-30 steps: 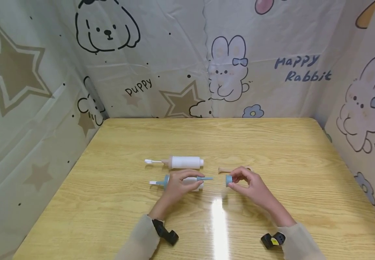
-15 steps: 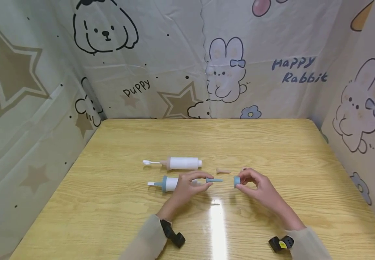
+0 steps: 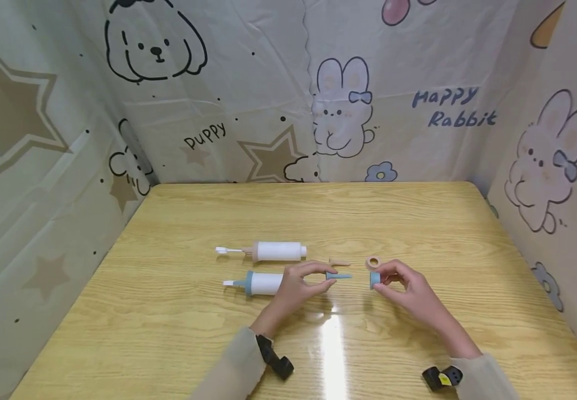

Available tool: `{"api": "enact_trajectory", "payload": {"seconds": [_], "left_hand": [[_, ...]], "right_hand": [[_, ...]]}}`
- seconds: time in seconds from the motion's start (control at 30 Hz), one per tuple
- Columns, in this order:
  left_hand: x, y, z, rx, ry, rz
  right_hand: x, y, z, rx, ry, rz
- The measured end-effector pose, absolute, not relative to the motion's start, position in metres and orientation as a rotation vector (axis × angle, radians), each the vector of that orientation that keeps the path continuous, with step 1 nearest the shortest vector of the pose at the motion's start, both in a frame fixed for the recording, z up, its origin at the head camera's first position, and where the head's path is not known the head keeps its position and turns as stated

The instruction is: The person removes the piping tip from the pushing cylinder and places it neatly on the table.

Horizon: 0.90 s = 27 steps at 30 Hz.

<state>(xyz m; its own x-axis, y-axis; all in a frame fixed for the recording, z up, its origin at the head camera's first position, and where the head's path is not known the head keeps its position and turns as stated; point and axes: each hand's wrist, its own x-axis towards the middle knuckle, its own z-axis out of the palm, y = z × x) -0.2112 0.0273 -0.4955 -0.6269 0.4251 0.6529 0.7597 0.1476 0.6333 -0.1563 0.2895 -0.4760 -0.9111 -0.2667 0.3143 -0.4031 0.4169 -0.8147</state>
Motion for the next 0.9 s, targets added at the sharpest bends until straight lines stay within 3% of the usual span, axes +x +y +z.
{"api": "enact_trajectory", "payload": {"seconds": [0.43, 0.9], "left_hand": [[-0.211, 0.03, -0.499, -1.163, -2.127, -1.474], [-0.21, 0.035, -0.498, -1.207, -2.138, -1.467]], "right_hand": [[-0.158, 0.291, -0.48, 0.601, -2.548, 1.466], [-0.168, 0.301, -0.476, 0.631, -2.835, 1.092]]}}
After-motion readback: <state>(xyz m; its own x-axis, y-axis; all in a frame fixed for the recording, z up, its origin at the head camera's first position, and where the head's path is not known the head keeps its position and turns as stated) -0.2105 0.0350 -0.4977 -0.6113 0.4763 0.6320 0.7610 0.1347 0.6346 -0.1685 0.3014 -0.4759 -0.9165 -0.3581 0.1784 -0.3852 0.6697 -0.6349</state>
